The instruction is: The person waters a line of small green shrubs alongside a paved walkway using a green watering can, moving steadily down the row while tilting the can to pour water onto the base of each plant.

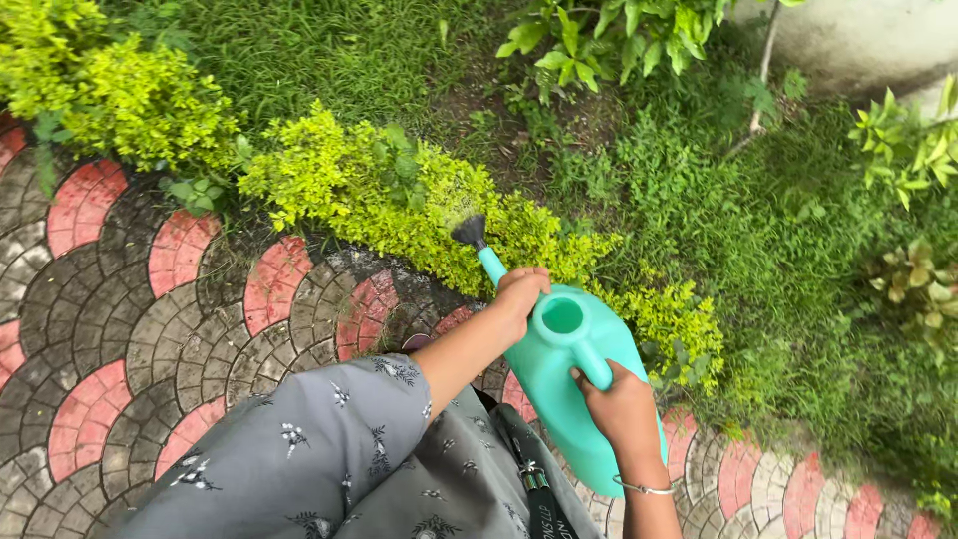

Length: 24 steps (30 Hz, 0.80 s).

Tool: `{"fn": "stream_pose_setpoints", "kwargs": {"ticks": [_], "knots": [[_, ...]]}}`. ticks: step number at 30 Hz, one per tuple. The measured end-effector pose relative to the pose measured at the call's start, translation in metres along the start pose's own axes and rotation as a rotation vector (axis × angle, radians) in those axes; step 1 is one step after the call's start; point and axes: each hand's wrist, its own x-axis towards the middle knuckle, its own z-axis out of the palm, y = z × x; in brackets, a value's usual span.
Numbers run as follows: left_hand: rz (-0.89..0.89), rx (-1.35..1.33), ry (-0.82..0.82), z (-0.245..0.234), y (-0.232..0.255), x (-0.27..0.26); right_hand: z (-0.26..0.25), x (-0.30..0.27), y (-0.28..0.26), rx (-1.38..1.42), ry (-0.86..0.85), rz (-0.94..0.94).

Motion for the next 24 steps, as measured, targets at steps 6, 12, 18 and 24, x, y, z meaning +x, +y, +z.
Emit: {"fn": "stream_pose_setpoints", "kwargs": {"ticks": [6,12,18,24], "knots": [[-0.110,0.055,0.034,-0.010,-0.035,-0.009,0.002,-0.013,0.016,-0.087,-0.067,0.116],[-0.044,-0.002,0.064,-0.037,-0.025,-0.008,0.021,-0.008,0.014,0.000,-0.101,0.039],[-0.023,-0.011,0.125,-0.035,0.008,-0.024,0.023,0.007,0.012,0.052,-0.070,-0.075],[0.038,-0.081,0.081,0.009,-0.025,-0.031,-0.001,0.013,0.059,0.083,-0.042,-0.066]]}}
